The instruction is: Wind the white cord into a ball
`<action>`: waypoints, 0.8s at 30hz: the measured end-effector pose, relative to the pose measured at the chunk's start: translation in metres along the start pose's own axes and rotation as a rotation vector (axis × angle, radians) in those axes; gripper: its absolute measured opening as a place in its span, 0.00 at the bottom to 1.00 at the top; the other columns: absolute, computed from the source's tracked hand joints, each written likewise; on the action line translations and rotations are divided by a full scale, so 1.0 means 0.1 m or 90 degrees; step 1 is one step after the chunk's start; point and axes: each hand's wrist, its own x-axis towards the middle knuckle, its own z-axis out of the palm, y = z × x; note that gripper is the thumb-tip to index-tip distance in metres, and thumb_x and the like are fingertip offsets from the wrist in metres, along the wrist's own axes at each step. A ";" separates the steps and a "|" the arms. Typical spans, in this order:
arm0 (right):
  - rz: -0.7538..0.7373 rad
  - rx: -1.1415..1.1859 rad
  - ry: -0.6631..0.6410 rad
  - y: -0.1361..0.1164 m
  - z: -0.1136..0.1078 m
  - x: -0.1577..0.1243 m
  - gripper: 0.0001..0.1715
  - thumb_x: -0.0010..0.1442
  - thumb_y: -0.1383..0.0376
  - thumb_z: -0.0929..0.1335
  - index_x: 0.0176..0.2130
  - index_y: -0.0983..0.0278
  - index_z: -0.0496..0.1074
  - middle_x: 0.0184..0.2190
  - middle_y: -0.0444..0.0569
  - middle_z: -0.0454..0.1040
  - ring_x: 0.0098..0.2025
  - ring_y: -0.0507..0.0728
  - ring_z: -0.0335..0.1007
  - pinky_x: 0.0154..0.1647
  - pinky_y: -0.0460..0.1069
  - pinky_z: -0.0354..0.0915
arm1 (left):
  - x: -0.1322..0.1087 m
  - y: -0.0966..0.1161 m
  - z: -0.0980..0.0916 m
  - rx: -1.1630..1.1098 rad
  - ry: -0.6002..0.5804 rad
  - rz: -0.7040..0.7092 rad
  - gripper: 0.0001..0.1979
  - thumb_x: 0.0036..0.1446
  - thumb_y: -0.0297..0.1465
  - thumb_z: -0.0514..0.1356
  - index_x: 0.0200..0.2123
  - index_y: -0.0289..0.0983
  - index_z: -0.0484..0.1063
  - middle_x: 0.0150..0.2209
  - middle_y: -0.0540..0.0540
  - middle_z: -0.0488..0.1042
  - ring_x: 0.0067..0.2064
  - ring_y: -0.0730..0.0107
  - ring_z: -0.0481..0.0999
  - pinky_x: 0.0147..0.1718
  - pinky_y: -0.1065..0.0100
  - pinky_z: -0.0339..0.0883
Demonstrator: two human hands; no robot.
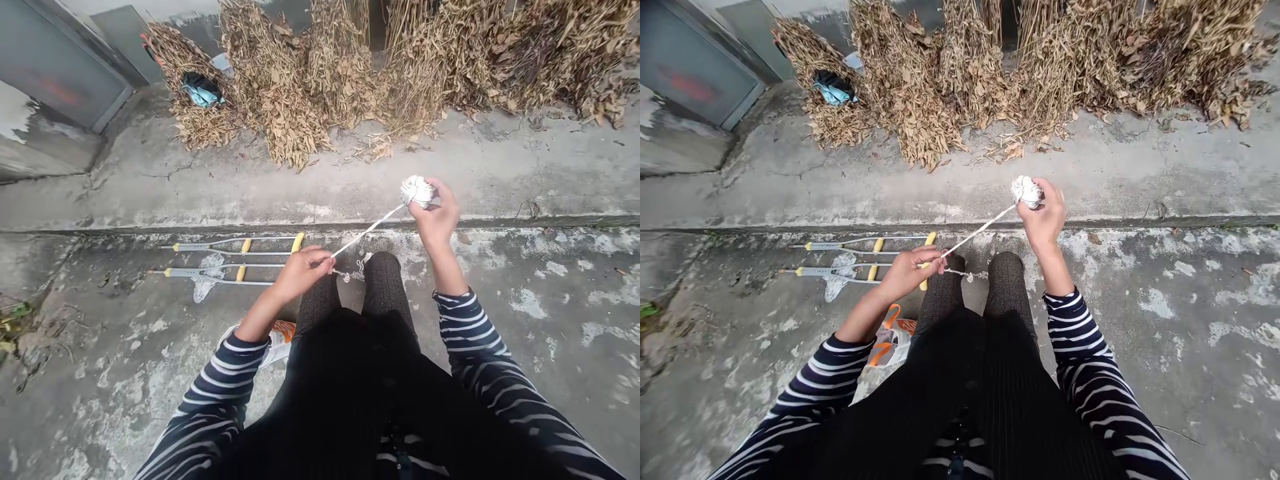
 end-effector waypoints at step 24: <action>0.102 0.251 -0.115 -0.77 0.14 -0.08 0.23 0.40 0.68 0.78 0.40 0.62 0.79 0.40 0.48 0.84 0.44 0.61 0.82 0.45 0.59 0.82 | 1.07 0.30 0.65 -0.534 -0.071 0.045 0.23 0.54 0.48 0.71 0.34 0.31 0.77 0.28 0.46 0.78 0.27 0.73 0.76 0.29 0.70 0.71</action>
